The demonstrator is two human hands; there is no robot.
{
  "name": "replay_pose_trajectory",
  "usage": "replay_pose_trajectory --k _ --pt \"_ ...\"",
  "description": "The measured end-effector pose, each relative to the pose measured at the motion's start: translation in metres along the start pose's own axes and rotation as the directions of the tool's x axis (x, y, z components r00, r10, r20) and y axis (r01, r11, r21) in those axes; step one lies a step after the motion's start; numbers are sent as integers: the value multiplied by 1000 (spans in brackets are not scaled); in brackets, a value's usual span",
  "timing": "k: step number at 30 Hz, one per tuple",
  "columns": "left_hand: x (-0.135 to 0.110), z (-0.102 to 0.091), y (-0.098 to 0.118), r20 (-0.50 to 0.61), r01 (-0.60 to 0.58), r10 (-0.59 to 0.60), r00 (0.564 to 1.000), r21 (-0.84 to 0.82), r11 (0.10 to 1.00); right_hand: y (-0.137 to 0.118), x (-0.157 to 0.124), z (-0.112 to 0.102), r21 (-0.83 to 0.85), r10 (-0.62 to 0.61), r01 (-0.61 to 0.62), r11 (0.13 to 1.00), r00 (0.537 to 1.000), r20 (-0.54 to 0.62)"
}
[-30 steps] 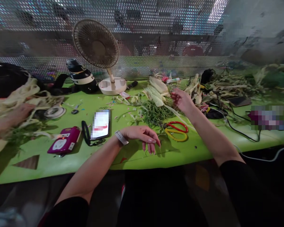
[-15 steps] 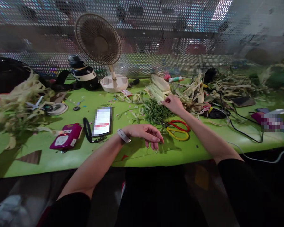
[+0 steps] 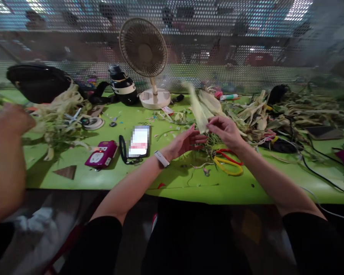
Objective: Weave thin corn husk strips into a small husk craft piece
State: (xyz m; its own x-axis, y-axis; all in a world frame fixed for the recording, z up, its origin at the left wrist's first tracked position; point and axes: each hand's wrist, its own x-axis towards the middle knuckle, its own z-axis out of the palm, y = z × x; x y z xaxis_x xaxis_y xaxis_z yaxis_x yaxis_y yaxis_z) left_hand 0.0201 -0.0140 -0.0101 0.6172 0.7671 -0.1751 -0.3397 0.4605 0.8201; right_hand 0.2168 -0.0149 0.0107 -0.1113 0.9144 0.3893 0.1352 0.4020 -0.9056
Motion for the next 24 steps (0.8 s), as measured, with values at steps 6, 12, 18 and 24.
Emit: replay_pose_trajectory --k 6,12,18,24 --pt "8 -5 -2 -271 -267 245 931 -47 962 -6 -11 10 45 66 -69 997 995 74" --pt "5 -4 -6 -300 -241 294 908 202 949 -2 -11 4 -31 209 -207 978 960 187" --pt "2 1 -7 -263 -211 272 926 237 948 -3 -15 12 -73 264 -254 964 920 288" --pt "1 -1 -4 -188 -239 287 939 242 941 2 -14 17 -4 241 -242 970 966 93"
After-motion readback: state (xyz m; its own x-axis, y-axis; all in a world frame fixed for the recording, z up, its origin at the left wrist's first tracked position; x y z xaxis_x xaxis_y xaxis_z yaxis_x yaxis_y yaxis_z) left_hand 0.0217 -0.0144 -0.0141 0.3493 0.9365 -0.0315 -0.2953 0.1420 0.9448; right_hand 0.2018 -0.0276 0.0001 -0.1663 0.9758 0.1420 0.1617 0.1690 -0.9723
